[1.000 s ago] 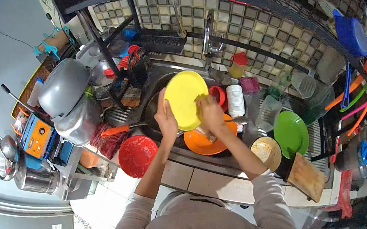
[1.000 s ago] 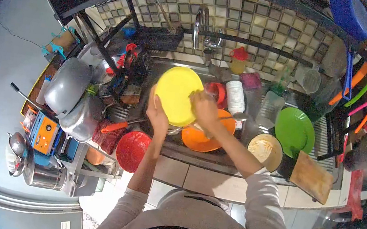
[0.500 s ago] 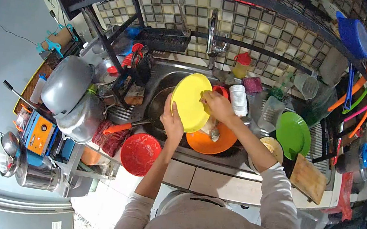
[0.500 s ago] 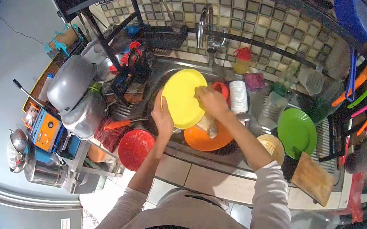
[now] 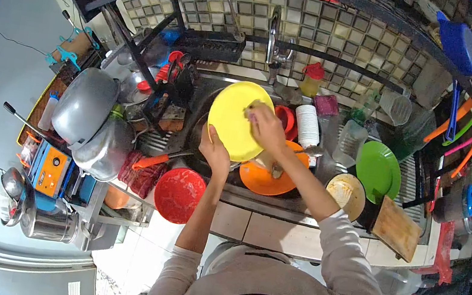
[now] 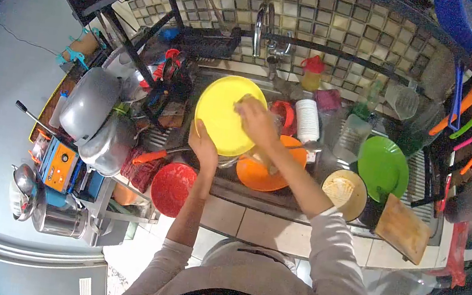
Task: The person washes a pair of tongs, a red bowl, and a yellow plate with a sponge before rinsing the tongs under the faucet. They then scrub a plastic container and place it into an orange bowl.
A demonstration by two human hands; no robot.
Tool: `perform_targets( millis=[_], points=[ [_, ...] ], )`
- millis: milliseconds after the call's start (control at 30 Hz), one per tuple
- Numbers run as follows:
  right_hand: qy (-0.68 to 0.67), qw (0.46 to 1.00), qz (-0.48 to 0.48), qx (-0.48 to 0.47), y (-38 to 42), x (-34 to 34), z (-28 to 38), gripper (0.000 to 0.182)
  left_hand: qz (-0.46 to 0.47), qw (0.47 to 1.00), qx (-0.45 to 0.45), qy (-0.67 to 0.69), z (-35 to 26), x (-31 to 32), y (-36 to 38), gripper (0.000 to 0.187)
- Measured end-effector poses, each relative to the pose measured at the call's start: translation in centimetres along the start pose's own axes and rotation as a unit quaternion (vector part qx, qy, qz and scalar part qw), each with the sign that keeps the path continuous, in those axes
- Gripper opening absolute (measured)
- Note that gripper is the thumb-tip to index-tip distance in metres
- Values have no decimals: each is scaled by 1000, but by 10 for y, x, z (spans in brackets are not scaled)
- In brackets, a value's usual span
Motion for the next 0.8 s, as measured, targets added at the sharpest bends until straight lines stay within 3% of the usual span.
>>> perform_targets(
  millis=[67, 133, 167, 233, 300, 400, 433, 500, 533, 567, 633, 667, 800],
  points=[
    [28, 999, 11, 24, 8, 3, -9, 25, -1, 1000, 4, 6, -5, -2, -2, 31],
    [65, 984, 165, -9, 34, 18, -1, 25, -3, 1000, 7, 18, 0, 0, -3, 31],
    [68, 984, 164, -9, 38, 18, 6, 25, -4, 1000, -6, 16, 11, 1, -3, 29],
    [-14, 973, 128, -192, 47, 18, 31, 25, 3, 1000, -22, 14, 24, 6, 0, 26],
    [-27, 975, 124, -182, 42, 16, 22, 25, 10, 999, -24, 31, 25, 8, 2, 26],
    [56, 993, 97, 23, 24, -9, 7, 29, 6, 998, -35, 57, 1, 1, -6, 27],
    [53, 994, 98, 20, 27, -9, 6, 29, 13, 996, -52, 75, -2, -2, -9, 29],
    [54, 980, 173, -82, 43, 0, 9, 30, 26, 999, -35, 1, 7, -1, -9, 30],
    [30, 983, 100, -154, 54, 11, 14, 23, 30, 999, -27, 7, 14, 3, -7, 30],
    [35, 983, 101, -151, 51, 9, 27, 23, 36, 999, -21, 12, 21, 7, -3, 30],
    [-117, 980, 162, -5, 45, 9, 45, 18, 21, 998, -33, 57, 30, 14, 3, 30],
    [-183, 973, 137, 25, 40, 9, 46, 17, 3, 994, -38, 100, 32, 15, 2, 30],
    [-129, 978, 161, 4, 46, 5, 39, 17, -19, 986, -83, 143, 22, 6, -8, 30]
  ],
)
Point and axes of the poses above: each hand's wrist, its own y-axis away from the middle knuckle, its own x-axis out of the palm, z = x × y, the point moved 3 cm from there along -y, towards the middle knuckle, and after that the axes turned 2 degrees about -z, right-handed, at the moved point
